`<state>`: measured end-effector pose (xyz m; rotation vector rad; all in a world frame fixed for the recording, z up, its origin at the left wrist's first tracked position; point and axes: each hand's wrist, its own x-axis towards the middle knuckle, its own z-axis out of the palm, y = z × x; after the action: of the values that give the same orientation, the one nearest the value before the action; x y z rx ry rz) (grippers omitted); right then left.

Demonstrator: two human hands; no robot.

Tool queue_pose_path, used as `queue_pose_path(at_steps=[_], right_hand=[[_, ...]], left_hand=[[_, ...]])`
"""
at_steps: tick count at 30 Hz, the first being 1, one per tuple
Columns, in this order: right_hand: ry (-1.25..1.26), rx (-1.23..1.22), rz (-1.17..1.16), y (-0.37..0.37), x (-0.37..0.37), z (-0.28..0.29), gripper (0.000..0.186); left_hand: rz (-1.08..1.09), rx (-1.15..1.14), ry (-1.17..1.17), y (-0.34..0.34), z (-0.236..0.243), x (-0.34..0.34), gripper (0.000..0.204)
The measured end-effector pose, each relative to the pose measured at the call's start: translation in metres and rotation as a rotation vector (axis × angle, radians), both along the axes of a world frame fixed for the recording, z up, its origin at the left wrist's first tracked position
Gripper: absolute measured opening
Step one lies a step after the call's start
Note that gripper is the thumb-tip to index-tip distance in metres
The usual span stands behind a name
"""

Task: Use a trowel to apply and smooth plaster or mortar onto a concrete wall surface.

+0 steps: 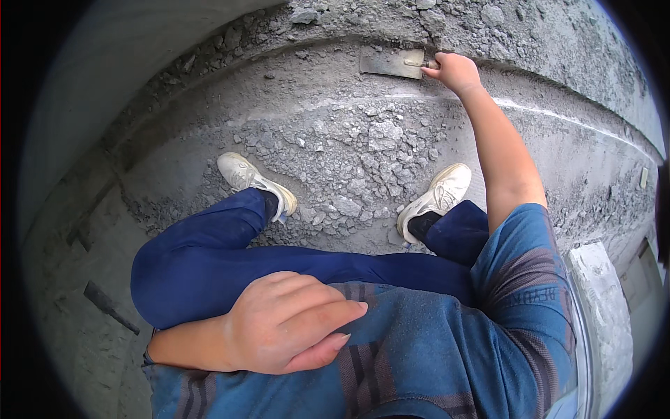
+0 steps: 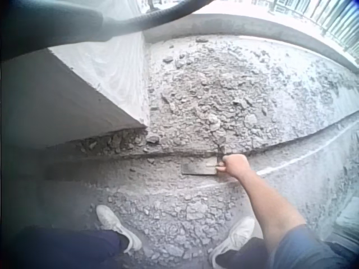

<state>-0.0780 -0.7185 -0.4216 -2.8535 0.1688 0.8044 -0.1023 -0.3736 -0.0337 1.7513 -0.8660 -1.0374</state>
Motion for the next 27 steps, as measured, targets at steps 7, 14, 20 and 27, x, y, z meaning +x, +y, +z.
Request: queue_pose_path(at_steps=[7,14,20,27], right_hand=[[-0.035,0.072,-0.017,-0.006,0.019,0.03,0.054],[-0.603,0.566,-0.663,-0.081,0.087,0.084,0.047],[-0.277,0.824,-0.641,-0.057,0.08,0.06,0.045],[0.169,0.434,-0.001,0.086,0.038,0.023,0.053]], left_hand=[[-0.008,-0.04,-0.057,-0.002,0.002,0.004,0.03],[-0.035,-0.065,-0.066,0.0,0.0,0.004,0.03],[-0.015,-0.065,-0.112,0.013,0.001,0.009,0.028],[0.04,-0.054,-0.084,0.025,0.005,0.002,0.028]])
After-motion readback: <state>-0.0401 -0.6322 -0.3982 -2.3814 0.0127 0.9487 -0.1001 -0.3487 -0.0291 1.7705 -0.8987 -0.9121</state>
